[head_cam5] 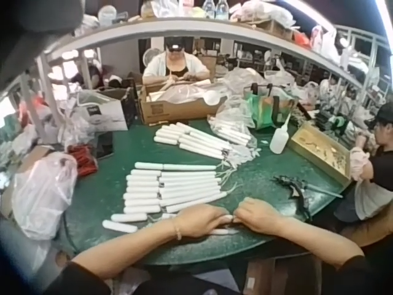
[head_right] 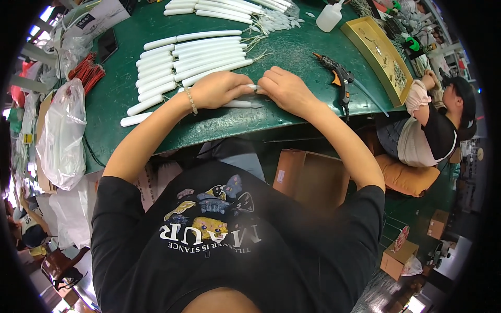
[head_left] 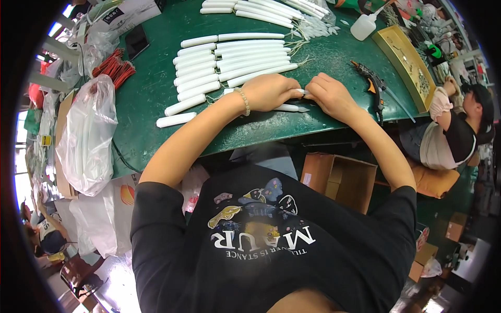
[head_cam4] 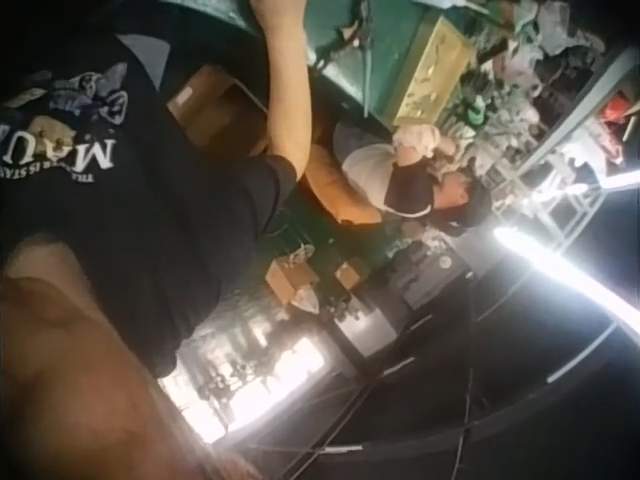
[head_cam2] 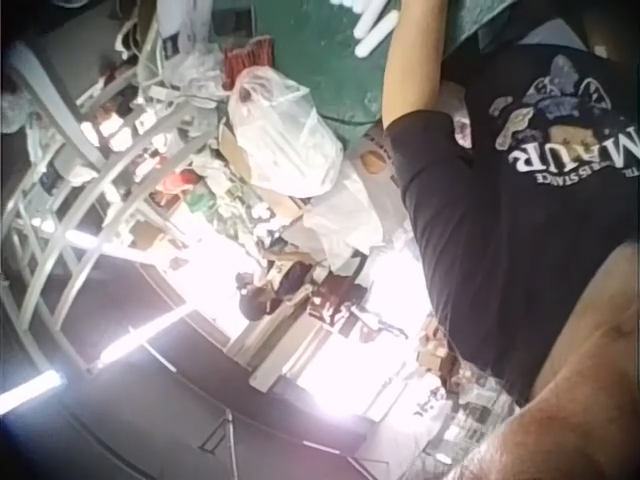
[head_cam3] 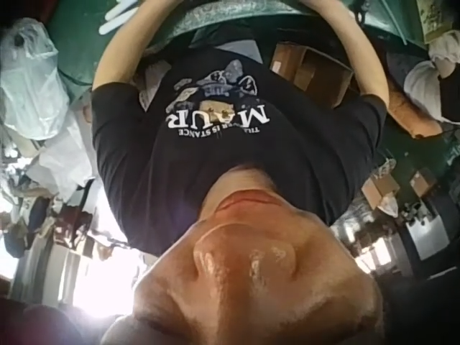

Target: Assembling white plastic tube components using glue and a handheld applicator tool.

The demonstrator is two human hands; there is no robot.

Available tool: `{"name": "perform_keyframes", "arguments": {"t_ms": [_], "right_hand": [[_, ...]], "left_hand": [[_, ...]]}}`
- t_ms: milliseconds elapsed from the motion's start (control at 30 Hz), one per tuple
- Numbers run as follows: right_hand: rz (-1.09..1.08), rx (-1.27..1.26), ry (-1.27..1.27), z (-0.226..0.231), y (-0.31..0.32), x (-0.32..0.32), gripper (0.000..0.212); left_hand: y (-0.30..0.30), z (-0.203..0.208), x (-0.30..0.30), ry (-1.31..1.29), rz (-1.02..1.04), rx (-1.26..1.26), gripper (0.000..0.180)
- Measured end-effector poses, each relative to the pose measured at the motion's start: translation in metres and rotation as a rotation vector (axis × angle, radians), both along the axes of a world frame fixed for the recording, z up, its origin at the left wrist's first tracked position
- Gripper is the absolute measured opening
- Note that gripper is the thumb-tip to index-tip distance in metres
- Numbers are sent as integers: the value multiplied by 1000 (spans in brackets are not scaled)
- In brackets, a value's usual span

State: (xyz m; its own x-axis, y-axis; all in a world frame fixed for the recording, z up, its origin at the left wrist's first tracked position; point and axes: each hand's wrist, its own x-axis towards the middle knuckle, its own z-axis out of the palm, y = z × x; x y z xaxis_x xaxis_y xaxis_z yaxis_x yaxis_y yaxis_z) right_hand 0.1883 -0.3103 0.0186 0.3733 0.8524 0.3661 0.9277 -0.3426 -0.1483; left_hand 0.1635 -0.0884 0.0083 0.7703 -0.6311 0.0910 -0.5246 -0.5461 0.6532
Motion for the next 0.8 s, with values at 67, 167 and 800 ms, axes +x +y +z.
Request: {"name": "perform_keyframes", "arguments": {"t_ms": [67, 167, 800], "right_hand": [[42, 43, 44, -7, -1, 2, 16], [-9, 70, 104, -8, -1, 0, 16], [-1302, -62, -108, 18, -122, -10, 51]], "left_hand": [[-1, 1, -2, -4, 3, -2, 29], [-3, 2, -1, -4, 16, 6, 28], [-1, -3, 6, -657, 351, 19, 11]]}}
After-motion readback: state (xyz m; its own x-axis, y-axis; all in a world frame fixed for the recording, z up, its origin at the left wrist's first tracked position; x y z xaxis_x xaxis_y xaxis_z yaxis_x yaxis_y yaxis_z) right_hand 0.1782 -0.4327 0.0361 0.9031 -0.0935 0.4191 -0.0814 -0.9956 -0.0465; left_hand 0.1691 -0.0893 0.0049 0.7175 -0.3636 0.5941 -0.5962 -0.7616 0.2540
